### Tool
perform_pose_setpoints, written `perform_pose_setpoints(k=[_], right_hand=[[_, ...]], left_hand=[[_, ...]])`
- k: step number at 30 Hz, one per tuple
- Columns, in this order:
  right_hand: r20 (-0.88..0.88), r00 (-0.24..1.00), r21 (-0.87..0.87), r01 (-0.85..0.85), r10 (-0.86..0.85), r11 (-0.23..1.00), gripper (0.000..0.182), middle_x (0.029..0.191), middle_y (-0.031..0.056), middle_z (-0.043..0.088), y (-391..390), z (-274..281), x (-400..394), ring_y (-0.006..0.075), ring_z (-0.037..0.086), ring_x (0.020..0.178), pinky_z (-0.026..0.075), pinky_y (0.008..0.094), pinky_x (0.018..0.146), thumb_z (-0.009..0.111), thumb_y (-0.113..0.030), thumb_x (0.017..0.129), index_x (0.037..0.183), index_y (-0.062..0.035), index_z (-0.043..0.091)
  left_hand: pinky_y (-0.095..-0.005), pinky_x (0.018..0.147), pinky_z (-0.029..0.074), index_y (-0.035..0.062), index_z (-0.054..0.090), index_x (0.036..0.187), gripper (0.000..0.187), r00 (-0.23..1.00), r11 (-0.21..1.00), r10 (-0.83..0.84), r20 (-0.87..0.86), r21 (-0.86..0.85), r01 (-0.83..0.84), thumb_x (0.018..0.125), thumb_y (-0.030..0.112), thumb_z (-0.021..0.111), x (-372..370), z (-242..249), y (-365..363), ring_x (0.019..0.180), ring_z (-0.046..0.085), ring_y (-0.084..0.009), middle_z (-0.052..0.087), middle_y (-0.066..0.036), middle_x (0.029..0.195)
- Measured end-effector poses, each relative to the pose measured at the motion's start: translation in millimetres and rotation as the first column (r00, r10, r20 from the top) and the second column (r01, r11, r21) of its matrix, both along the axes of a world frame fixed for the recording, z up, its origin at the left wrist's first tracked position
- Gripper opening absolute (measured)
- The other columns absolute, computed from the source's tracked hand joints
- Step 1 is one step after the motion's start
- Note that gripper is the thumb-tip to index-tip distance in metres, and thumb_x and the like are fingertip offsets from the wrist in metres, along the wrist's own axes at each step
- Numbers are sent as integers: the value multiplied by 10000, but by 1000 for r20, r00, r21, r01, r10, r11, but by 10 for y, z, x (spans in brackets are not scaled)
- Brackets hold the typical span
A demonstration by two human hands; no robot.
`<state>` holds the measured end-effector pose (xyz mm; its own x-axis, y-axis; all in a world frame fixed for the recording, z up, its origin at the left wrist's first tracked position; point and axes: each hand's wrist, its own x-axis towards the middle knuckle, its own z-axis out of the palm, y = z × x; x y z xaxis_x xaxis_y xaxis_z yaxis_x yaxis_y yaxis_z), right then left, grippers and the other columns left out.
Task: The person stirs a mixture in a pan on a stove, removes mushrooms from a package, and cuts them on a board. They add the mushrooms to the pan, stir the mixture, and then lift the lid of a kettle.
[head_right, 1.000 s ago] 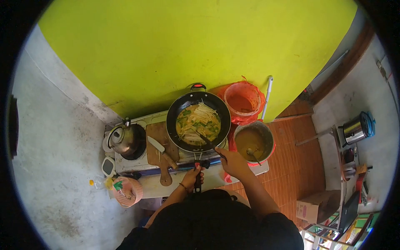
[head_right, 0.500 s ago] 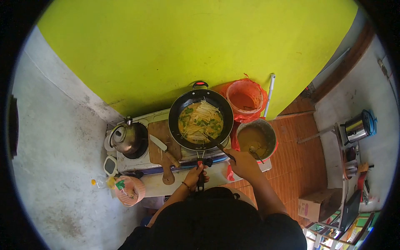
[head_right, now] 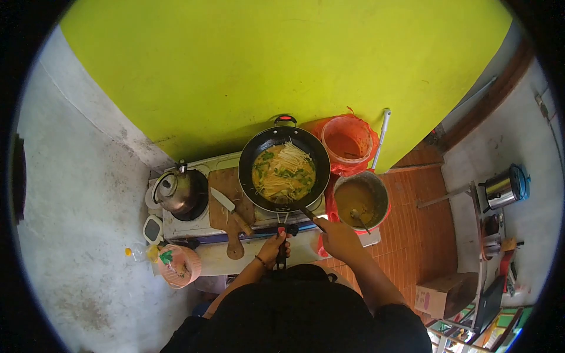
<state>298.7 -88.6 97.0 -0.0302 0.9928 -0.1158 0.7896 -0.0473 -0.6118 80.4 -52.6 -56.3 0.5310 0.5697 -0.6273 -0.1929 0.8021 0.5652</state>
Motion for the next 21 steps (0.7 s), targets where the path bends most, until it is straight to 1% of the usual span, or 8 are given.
perform_pose_setpoints(k=[3, 6, 9, 12, 14, 15, 18, 21], right_hand=[[-61, 998, 2, -13, 13, 1000, 435, 828, 221, 624, 29, -41, -3, 385, 607, 780, 474, 462, 691, 525, -58, 777, 1206, -110, 576], [-133, 991, 12, 11, -9, 1000, 402, 913, 194, 648, 116, 76, 1, 371, 625, 835, 488, 410, 732, 544, -15, 794, 1193, -66, 554], [-122, 992, 46, 33, -28, 998, 411, 942, 190, 652, 198, -69, -81, 362, 631, 854, 490, 402, 744, 551, -22, 793, 1201, -75, 553], [-28, 1000, -20, 11, -11, 1000, 416, 951, 190, 651, 260, -116, -196, 355, 633, 865, 492, 396, 741, 563, -32, 795, 1208, -81, 552], [-63, 998, 22, 16, -15, 1000, 421, 945, 193, 650, 299, -271, -192, 352, 634, 858, 493, 390, 739, 561, -31, 795, 1213, -83, 552], [-81, 997, 41, 21, -18, 999, 423, 942, 195, 650, 311, -265, -207, 350, 635, 855, 494, 388, 738, 561, -30, 796, 1215, -83, 551], [-182, 982, -16, 51, -53, 999, 422, 927, 193, 651, 295, -108, -137, 340, 639, 844, 493, 378, 740, 564, -26, 792, 1210, -78, 556], [-211, 973, 24, 97, -90, 995, 418, 905, 189, 651, 258, -157, -62, 325, 644, 823, 489, 373, 741, 575, -24, 790, 1204, -75, 560]], left_hand=[[-289, 576, 471, 59, 508, 1090, 387, 1000, 1000, -2, 0, -1, 2, 941, 416, 516, -7, 10, -2, 603, 522, -136, 516, -11, 736], [-281, 587, 459, 64, 507, 1114, 402, 1000, 1000, -13, -1, -5, 13, 936, 424, 522, -6, 26, 5, 620, 511, -122, 510, -1, 739], [-275, 570, 454, 63, 507, 1101, 392, 1000, 1000, -1, -2, -7, 1, 939, 420, 519, 1, 33, -9, 611, 510, -121, 509, -3, 734], [-272, 543, 452, 52, 507, 1082, 382, 1000, 1000, 16, -4, -5, -16, 945, 409, 512, 10, 39, -3, 594, 514, -123, 510, -11, 733], [-272, 542, 451, 52, 508, 1084, 386, 1000, 1000, 18, 7, -4, -18, 944, 411, 512, 5, -1, -9, 591, 512, -123, 510, -11, 733], [-271, 553, 449, 59, 507, 1087, 382, 1000, 1000, 13, 7, -9, -13, 944, 413, 513, 4, 10, -13, 598, 508, -121, 508, -6, 732], [-269, 573, 445, 76, 505, 1095, 371, 1000, 1000, 5, 6, -17, -5, 943, 415, 515, -2, 41, -4, 610, 501, -118, 503, 3, 730], [-269, 572, 446, 79, 506, 1095, 366, 1000, 1000, 1, 9, -19, -1, 944, 412, 513, -13, 60, -3, 609, 502, -118, 503, 4, 731]])
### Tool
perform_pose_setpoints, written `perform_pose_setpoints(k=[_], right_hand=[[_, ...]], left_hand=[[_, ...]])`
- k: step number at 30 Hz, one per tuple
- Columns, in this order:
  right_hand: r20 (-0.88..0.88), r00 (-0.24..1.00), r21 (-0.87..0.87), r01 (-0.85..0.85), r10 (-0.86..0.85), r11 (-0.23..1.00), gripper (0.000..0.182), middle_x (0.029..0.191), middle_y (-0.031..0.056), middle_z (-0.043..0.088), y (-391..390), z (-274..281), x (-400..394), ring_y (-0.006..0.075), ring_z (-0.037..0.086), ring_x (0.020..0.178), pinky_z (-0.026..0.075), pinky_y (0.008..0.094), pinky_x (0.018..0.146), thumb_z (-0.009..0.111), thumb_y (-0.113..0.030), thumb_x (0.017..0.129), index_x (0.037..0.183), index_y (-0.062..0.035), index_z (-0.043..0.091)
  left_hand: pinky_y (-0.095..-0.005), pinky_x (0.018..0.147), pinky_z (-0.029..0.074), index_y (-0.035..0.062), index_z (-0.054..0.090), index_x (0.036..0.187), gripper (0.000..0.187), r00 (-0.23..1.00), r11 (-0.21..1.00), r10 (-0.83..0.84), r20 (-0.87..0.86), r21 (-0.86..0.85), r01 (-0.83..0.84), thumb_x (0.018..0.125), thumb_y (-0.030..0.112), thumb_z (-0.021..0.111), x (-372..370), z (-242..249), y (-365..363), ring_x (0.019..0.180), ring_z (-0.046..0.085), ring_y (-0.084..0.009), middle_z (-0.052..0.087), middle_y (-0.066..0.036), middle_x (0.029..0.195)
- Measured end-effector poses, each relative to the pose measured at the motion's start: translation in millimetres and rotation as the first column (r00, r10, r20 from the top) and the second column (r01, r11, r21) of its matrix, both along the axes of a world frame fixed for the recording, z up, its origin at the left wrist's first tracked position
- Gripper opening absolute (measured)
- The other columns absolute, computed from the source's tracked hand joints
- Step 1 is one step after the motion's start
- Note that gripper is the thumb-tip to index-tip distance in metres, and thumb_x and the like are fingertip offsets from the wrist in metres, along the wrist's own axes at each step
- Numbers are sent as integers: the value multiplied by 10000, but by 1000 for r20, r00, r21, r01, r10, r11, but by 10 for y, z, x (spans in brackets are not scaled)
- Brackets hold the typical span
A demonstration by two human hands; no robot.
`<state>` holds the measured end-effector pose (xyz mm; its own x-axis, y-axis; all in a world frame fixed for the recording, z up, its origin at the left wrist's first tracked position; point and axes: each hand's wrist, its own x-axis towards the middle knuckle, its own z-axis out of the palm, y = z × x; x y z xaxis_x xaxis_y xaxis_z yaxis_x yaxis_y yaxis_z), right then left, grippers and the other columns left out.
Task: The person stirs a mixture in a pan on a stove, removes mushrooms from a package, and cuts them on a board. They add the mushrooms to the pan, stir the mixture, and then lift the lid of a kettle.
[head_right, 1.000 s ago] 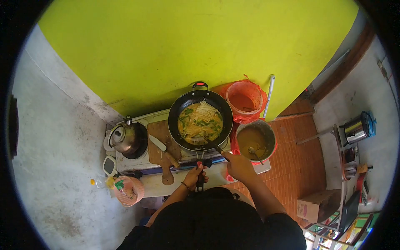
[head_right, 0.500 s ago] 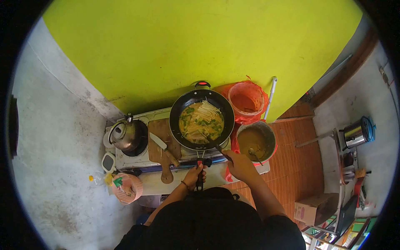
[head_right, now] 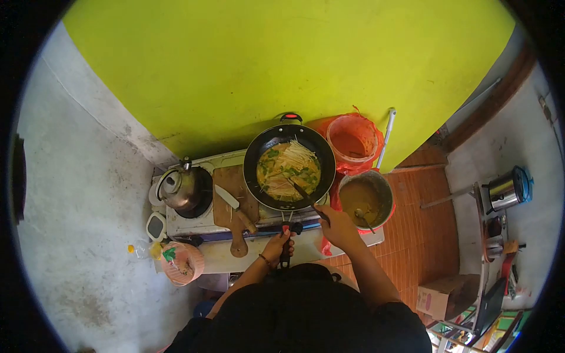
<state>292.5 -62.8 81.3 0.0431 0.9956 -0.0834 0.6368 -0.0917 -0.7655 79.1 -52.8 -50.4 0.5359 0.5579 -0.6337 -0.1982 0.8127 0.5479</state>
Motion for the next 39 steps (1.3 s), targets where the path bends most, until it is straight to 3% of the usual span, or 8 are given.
perform_pose_setpoints(k=[3, 6, 12, 30, 33, 39], right_hand=[[120, 993, -9, -8, 9, 1000, 415, 892, 184, 650, -31, -125, 28, 322, 642, 808, 486, 369, 734, 586, -23, 788, 1199, -72, 566], [37, 999, 40, 5, -7, 999, 397, 887, 192, 647, -58, -9, 57, 334, 636, 803, 485, 379, 734, 581, -21, 784, 1179, -68, 583], [148, 988, -18, -46, 48, 999, 405, 887, 199, 645, -124, 214, 69, 366, 625, 808, 487, 426, 724, 559, -46, 767, 1163, -113, 607], [52, 996, -55, -75, 77, 996, 367, 937, 214, 647, -104, 261, 169, 365, 627, 868, 482, 410, 774, 579, -70, 777, 1143, -55, 602], [97, 990, 20, -103, 101, 994, 353, 827, 145, 633, -85, 133, 197, 251, 619, 753, 475, 348, 704, 609, -49, 796, 1148, -58, 601], [-4, 1000, -61, -2, 2, 998, 332, 603, 37, 527, -4, 158, 216, 102, 480, 465, 388, 273, 439, 559, -128, 882, 1211, -84, 544]], left_hand=[[-270, 564, 449, 69, 508, 1093, 380, 1000, 1000, -1, -4, 3, 1, 942, 417, 514, 9, 2, 18, 602, 504, -118, 503, 1, 731], [-269, 546, 454, 48, 512, 1089, 409, 1000, 1000, 11, -13, 5, -11, 936, 427, 521, 12, -20, -4, 589, 509, -118, 502, -5, 730], [-269, 556, 453, 61, 517, 1078, 391, 1000, 1000, 8, -20, 16, -8, 939, 427, 515, 12, -1, -4, 597, 509, -116, 502, 2, 731], [-276, 576, 448, 75, 506, 1065, 356, 1000, 1000, -11, -14, 15, 11, 949, 411, 504, 9, -29, 5, 609, 498, -118, 498, 8, 728], [-278, 573, 448, 73, 505, 1068, 355, 1000, 1000, -9, -15, 17, 9, 950, 408, 502, 9, -50, 3, 605, 499, -119, 499, 7, 725], [-267, 549, 458, 66, 516, 1062, 387, 1000, 1000, -5, -15, 30, 6, 940, 433, 509, 12, -41, -5, 590, 509, -111, 500, 4, 728]])
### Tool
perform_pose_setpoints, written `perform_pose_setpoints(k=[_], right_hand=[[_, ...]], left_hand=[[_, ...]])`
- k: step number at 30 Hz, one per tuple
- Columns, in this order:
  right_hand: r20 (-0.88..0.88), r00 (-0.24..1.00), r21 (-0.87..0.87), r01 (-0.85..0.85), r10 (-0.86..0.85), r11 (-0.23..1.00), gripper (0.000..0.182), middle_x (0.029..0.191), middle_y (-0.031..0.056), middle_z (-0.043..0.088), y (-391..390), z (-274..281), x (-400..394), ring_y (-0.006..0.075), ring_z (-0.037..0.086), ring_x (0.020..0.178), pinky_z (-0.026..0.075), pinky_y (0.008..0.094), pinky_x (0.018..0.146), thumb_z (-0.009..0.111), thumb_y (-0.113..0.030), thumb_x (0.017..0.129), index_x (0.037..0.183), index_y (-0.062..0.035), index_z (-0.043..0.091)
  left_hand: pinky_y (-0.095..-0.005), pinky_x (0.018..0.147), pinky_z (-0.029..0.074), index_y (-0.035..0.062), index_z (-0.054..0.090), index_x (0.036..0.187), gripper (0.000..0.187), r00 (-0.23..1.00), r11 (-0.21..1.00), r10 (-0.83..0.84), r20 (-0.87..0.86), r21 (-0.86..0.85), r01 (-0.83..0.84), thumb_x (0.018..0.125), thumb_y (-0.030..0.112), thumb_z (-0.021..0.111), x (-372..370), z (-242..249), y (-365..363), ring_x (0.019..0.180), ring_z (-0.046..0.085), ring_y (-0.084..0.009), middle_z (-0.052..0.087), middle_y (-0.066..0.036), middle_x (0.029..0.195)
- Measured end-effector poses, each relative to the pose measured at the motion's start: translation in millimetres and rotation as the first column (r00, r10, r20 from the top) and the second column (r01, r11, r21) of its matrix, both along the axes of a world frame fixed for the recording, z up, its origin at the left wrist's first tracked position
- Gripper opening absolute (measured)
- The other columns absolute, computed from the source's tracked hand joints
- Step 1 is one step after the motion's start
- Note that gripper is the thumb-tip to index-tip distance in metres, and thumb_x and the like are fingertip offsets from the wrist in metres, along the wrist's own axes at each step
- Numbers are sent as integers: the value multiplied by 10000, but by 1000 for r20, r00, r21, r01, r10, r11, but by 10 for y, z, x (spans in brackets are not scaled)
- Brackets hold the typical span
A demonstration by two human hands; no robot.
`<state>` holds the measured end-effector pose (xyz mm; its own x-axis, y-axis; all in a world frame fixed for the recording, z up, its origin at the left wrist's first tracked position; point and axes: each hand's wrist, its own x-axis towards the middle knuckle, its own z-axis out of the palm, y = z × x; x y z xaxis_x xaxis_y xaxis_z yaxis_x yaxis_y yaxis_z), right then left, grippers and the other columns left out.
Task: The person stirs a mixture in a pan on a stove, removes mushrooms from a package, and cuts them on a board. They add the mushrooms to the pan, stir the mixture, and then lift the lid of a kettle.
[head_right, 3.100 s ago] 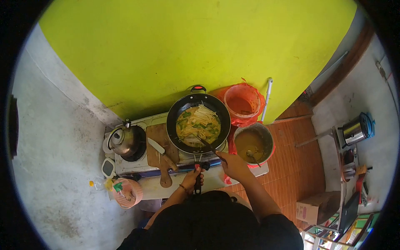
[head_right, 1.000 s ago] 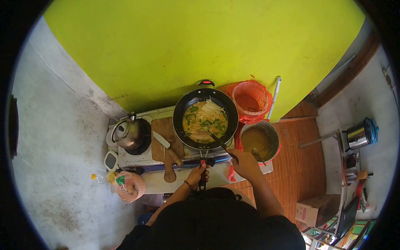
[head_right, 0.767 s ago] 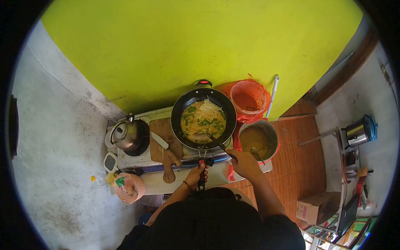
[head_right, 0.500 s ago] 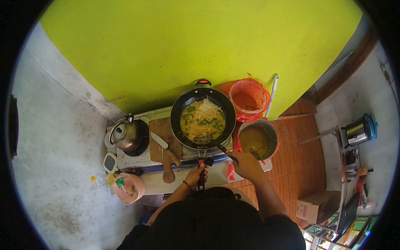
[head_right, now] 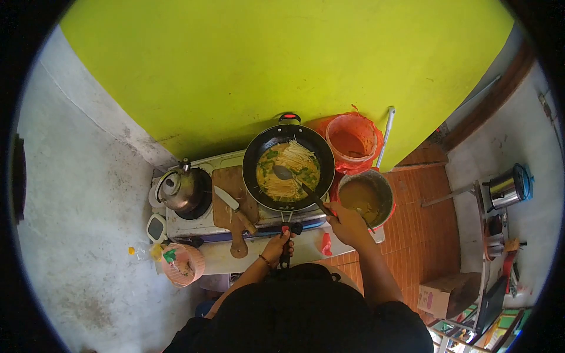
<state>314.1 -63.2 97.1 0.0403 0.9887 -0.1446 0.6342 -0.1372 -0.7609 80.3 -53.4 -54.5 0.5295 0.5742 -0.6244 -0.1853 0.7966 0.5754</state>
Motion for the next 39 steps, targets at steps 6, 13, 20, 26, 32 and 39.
perform_pose_setpoints(k=[6, 13, 20, 26, 32, 39], right_hand=[[-363, 915, -395, 18, -174, 918, 275, 558, 35, 513, 86, -187, -116, 98, 430, 369, 334, 242, 347, 449, -176, 954, 1201, -66, 494], [-407, 885, -465, 13, -227, 885, 293, 570, 53, 535, 115, -451, -127, 109, 441, 365, 333, 258, 338, 437, -190, 951, 1204, -49, 482], [-356, 911, -468, 17, -207, 883, 313, 585, 60, 560, 133, -509, -93, 119, 477, 393, 358, 274, 357, 474, -199, 930, 1218, -79, 492], [-367, 909, -423, 27, -198, 906, 310, 553, 39, 520, 134, -417, -109, 104, 449, 368, 334, 255, 337, 468, -201, 945, 1212, -52, 514], [-354, 912, -319, 91, -208, 943, 293, 542, 30, 503, 127, -369, -103, 93, 416, 346, 315, 242, 328, 463, -191, 948, 1192, -44, 530], [-468, 824, -455, 86, -320, 887, 290, 554, 52, 525, 198, -421, -101, 93, 411, 337, 311, 242, 321, 449, -174, 941, 1181, -37, 535]], left_hand=[[-266, 550, 456, 63, 515, 1064, 394, 1000, 1000, -1, 4, 2, 1, 936, 436, 516, -6, -30, 7, 594, 509, -112, 498, 4, 729], [-270, 578, 445, 69, 498, 1077, 384, 1000, 1000, -12, 26, -5, 12, 943, 429, 506, -32, -40, 11, 617, 504, -119, 493, 5, 734], [-266, 580, 444, 68, 496, 1082, 393, 1000, 1000, -16, 10, -11, 16, 940, 434, 509, -29, -46, 15, 620, 501, -114, 492, 10, 740], [-260, 581, 445, 72, 504, 1071, 383, 1000, 1000, -15, 9, 0, 15, 941, 432, 507, -32, 29, 15, 618, 499, -108, 495, 13, 743], [-262, 584, 451, 76, 508, 1071, 379, 1000, 1000, -21, 15, -4, 21, 940, 431, 511, -47, 7, 20, 615, 498, -104, 495, 17, 738], [-272, 580, 454, 71, 503, 1079, 380, 1000, 1000, -25, 3, 0, 25, 943, 425, 508, -40, -44, 21, 609, 502, -108, 496, 10, 730]])
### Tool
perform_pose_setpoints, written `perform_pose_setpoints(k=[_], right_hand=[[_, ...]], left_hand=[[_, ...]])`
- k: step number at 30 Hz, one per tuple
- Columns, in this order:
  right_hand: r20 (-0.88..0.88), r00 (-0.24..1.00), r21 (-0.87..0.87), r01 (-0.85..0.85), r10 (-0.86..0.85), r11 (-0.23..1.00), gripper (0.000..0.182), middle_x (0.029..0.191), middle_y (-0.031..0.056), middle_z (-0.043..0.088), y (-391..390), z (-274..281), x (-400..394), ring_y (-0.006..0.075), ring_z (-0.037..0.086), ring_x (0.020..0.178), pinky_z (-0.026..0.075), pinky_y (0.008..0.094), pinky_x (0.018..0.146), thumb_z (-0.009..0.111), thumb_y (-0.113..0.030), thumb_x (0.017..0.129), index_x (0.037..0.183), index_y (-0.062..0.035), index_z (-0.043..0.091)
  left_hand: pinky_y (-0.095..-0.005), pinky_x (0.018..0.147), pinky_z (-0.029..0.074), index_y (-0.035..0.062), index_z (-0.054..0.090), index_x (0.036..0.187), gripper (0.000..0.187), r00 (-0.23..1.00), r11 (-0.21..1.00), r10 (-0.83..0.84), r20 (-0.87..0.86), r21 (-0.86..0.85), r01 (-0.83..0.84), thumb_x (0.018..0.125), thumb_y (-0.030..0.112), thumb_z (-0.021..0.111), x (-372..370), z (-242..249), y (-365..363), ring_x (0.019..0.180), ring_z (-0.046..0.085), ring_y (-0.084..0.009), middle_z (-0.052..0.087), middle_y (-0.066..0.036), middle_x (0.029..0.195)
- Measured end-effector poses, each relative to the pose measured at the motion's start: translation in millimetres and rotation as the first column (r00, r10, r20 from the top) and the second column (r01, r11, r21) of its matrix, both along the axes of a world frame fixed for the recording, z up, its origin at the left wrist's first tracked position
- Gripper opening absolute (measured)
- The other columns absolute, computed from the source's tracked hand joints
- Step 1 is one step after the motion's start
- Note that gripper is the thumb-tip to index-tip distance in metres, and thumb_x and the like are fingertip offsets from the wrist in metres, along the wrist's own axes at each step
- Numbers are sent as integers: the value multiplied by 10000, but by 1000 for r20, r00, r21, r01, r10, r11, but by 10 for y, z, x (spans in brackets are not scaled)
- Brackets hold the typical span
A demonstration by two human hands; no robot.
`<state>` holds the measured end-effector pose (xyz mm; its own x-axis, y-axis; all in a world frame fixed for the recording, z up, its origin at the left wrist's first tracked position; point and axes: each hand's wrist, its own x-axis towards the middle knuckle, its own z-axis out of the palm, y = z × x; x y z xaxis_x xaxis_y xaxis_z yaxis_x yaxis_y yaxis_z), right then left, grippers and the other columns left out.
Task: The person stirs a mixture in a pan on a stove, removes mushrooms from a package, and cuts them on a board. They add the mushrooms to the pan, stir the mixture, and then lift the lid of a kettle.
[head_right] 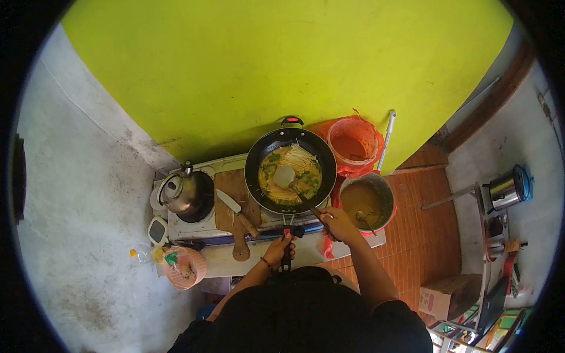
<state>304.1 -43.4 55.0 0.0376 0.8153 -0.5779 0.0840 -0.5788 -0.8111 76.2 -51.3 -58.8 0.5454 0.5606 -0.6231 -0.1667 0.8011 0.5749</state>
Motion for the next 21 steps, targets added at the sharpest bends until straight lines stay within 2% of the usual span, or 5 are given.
perform_pose_setpoints(k=[8, 12, 21], right_hand=[[71, 995, 59, -72, 68, 996, 300, 586, 48, 535, 17, -56, 4, 90, 420, 333, 330, 231, 311, 445, -168, 936, 1161, -10, 565], [110, 990, 59, -97, 90, 994, 301, 590, 41, 525, 15, -31, 1, 90, 425, 334, 342, 234, 313, 447, -165, 933, 1151, 2, 570], [31, 997, 57, -76, 75, 995, 284, 582, 33, 511, 14, -49, 33, 89, 420, 343, 343, 231, 322, 455, -144, 930, 1137, 5, 580]], left_hand=[[-263, 543, 451, 57, 518, 1065, 386, 999, 999, 33, 6, 4, -33, 943, 423, 511, 10, -2, -13, 594, 507, -112, 501, -4, 731], [-266, 576, 447, 74, 504, 1066, 368, 1000, 1000, 13, -1, 15, -13, 944, 421, 510, 4, -3, -12, 607, 493, -107, 496, 11, 736], [-264, 547, 455, 54, 526, 1072, 387, 999, 999, 34, 2, 0, -34, 943, 419, 511, 12, -17, -10, 592, 507, -109, 503, 4, 732]])
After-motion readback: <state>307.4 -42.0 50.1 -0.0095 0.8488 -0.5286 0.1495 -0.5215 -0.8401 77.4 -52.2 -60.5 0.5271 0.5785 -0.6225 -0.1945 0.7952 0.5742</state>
